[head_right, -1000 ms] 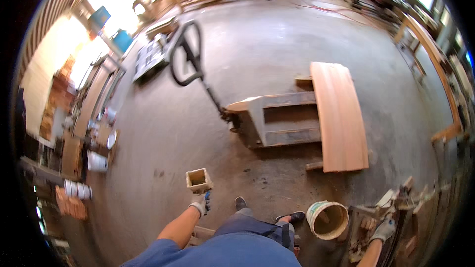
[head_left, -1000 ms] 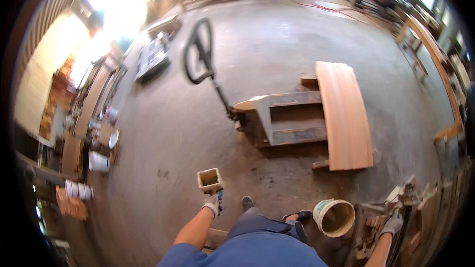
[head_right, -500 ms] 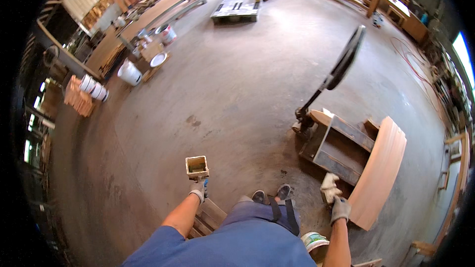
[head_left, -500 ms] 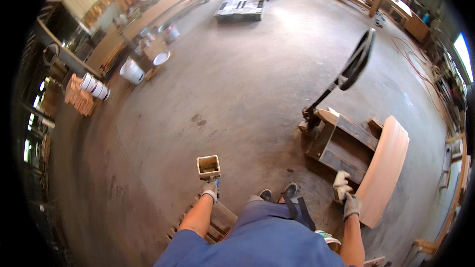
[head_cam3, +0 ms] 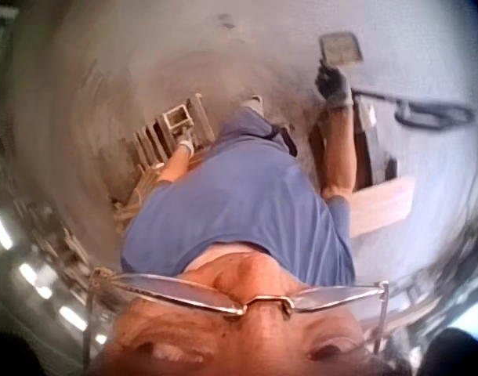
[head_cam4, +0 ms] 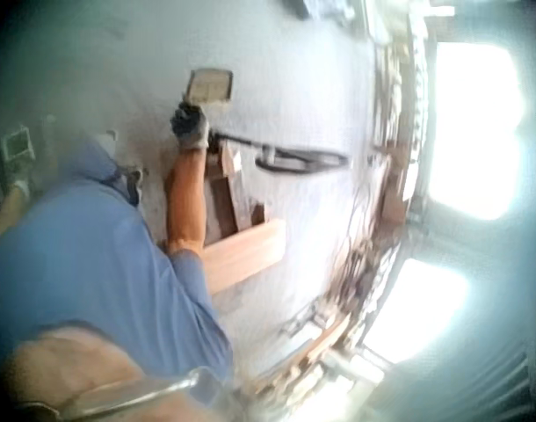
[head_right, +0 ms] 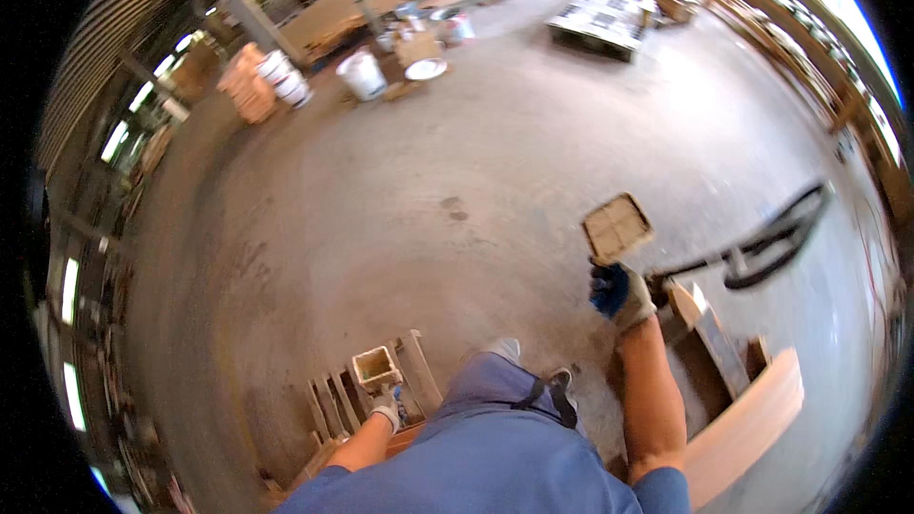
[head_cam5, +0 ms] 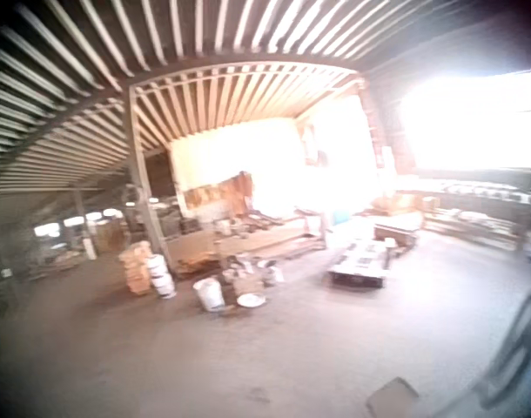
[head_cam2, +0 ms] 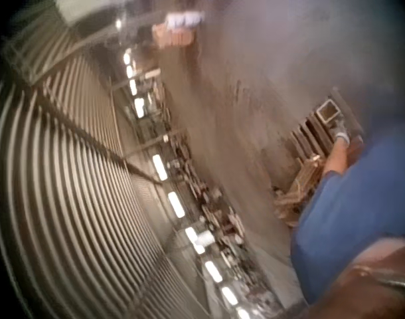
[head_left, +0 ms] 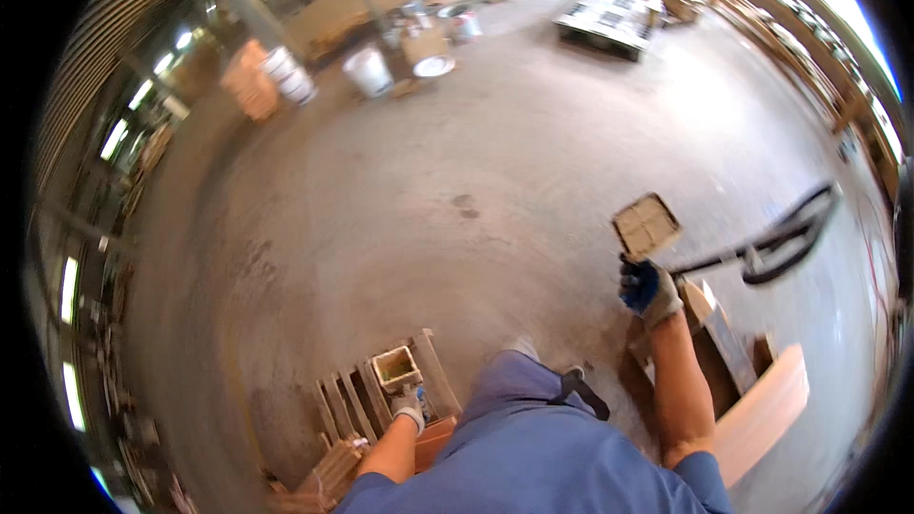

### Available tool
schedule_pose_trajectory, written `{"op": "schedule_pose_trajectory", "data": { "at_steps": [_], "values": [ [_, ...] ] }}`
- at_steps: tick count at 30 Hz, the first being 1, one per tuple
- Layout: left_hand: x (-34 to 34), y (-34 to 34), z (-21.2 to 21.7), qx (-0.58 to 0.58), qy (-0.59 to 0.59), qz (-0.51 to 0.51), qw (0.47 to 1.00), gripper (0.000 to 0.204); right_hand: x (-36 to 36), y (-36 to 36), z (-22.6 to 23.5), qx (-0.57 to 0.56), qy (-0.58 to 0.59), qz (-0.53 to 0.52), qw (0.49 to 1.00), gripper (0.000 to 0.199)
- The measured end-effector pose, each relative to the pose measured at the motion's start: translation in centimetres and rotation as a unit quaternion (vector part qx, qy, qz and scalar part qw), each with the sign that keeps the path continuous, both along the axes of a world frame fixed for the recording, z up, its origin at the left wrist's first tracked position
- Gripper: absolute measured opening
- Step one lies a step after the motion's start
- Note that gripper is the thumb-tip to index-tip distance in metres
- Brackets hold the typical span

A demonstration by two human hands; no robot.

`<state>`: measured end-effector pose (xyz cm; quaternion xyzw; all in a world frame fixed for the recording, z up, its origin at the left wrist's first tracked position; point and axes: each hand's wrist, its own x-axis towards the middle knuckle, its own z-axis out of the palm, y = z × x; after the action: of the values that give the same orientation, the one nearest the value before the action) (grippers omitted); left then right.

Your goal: The person walks through a workshop carrying a bucket and a small container. They pour a liquid from a bottle into the bucket, then walk to a workbench and pick up a scoop. Finally, they sit on the floor and scoop a white powder from a large bucket into the small container.

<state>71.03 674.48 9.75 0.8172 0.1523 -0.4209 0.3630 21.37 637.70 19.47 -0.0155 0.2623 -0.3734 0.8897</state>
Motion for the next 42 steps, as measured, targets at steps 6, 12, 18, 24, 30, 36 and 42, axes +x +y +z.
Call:
{"op": "schedule_pose_trajectory", "data": {
  "at_steps": [6,12,18,24,30,36,42],
  "values": [
    [-2.0,-1.0,-3.5,0.013,0.03,0.068,0.997,0.042,-1.9,-8.0,-3.9,-0.007,0.161,-0.034,0.986,0.017],
    [-0.5,-8.0,-5.9,0.036,0.039,0.094,0.994,0.032,-5.1,-14.6,-8.1,0.008,0.287,-0.006,0.958,0.02],
    [4.7,-20.7,-11.1,-0.061,0.039,0.039,0.997,0.032,-9.9,-19.1,-12.8,0.052,0.388,-0.074,0.917,0.022],
    [5.8,-37.7,-0.6,-0.1,0.028,-0.027,0.994,0.032,-19.9,-15.6,-19.3,0.151,0.425,-0.09,0.888,0.033],
    [6.8,-44.2,-3.5,-0.083,0.004,-0.079,0.993,0.035,-25.6,-13.2,-27.2,0.263,0.477,-0.141,0.827,0.036],
    [4.7,-47.9,-7.2,-0.02,-0.035,-0.023,0.999,0.026,-27.6,-15.5,-30.7,0.304,0.477,-0.245,0.788,0.034],
    [3.6,-49.2,-10.0,0.028,-0.027,-0.007,0.999,0.037,-19.9,-24.0,-17.7,0.311,0.502,-0.233,0.773,0.017]
  ]
}}
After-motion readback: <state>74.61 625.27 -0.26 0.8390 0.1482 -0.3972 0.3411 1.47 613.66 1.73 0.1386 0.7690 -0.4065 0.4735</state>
